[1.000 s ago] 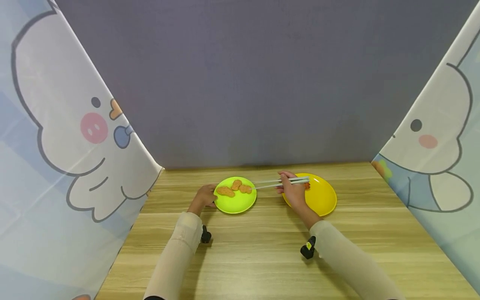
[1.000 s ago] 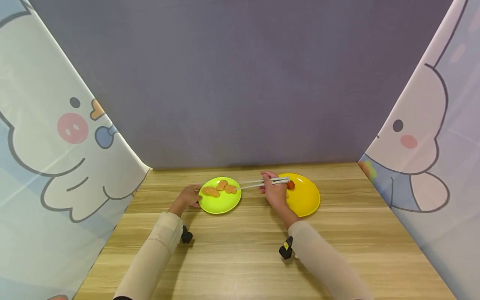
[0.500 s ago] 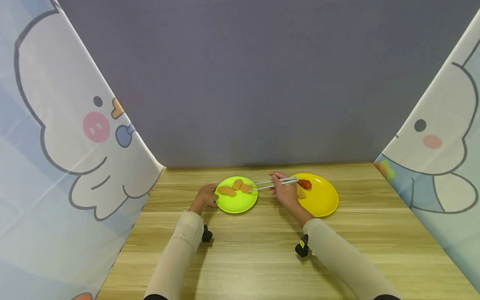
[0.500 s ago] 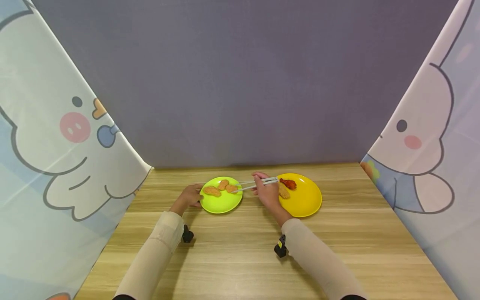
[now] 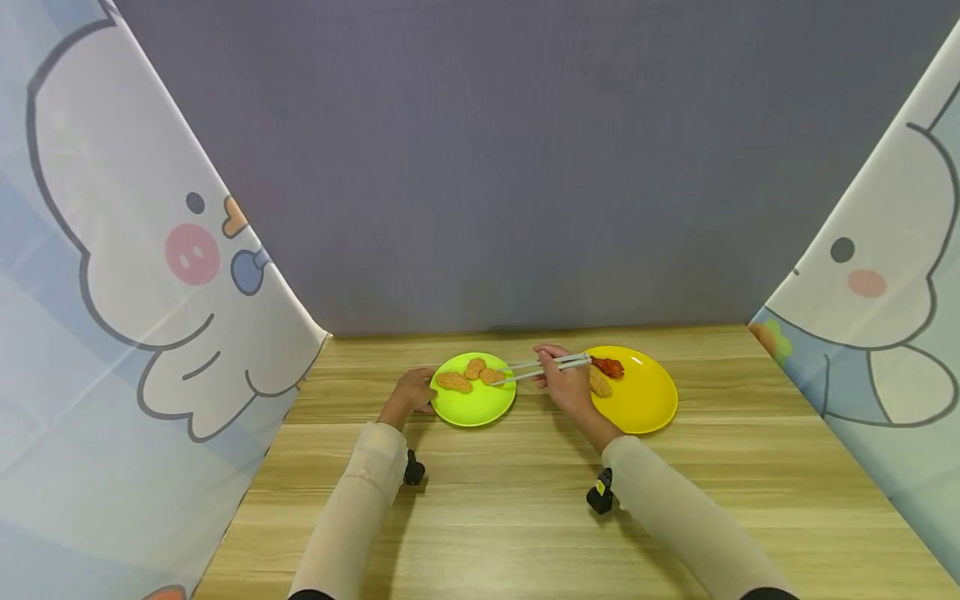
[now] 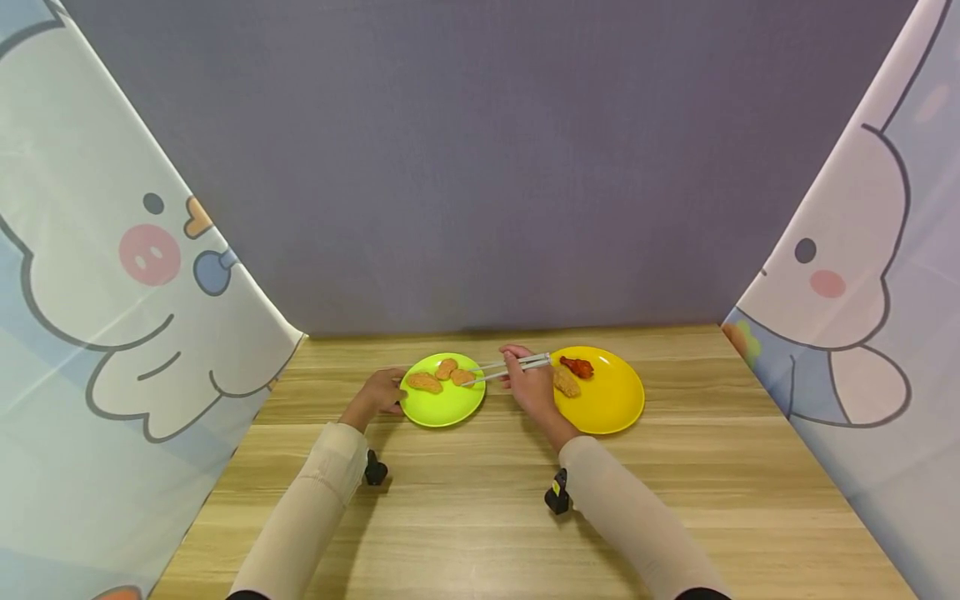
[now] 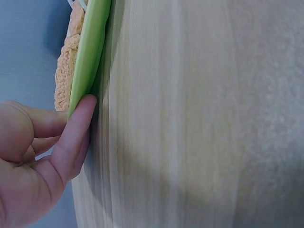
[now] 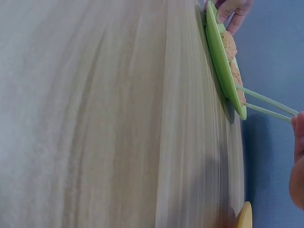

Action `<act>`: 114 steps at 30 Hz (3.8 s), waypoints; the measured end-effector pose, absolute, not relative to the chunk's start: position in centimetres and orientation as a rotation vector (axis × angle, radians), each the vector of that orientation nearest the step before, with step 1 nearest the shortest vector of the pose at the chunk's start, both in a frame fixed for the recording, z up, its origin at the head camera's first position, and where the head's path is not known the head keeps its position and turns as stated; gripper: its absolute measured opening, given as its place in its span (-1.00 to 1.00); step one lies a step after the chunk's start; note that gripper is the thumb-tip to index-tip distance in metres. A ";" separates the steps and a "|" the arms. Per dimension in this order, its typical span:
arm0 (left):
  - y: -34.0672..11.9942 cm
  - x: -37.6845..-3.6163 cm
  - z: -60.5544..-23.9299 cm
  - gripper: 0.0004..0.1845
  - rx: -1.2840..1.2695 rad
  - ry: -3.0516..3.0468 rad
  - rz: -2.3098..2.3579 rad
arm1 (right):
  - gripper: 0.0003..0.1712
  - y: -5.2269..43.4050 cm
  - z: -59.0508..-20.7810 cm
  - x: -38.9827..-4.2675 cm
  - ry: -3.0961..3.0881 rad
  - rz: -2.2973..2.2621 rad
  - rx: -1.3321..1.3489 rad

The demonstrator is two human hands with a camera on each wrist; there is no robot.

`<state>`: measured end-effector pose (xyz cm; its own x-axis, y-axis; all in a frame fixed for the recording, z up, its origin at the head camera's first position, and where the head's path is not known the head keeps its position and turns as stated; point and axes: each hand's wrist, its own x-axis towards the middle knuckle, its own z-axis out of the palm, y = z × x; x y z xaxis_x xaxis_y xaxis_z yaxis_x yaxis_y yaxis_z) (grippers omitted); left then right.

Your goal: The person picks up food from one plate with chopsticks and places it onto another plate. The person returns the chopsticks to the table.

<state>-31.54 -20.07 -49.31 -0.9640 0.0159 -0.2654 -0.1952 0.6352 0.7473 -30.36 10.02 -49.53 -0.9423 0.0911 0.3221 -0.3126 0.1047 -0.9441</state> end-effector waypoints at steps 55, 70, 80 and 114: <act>-20.3 -31.9 -49.6 -0.45 -0.132 2.621 1.201 | -0.65 17.2 -48.2 -29.3 -1.900 2.124 0.012; -20.2 -31.9 -49.9 -0.43 -0.144 2.619 1.276 | -0.80 21.8 -46.7 -27.9 -1.907 2.116 0.026; -20.2 -31.9 -49.7 -0.46 -0.144 2.604 1.272 | -0.81 24.4 -46.2 -26.8 -1.867 2.129 0.021; -20.2 -32.0 -49.6 -0.45 -0.136 2.625 1.232 | -0.73 31.7 -47.2 -23.3 -1.768 2.170 -0.066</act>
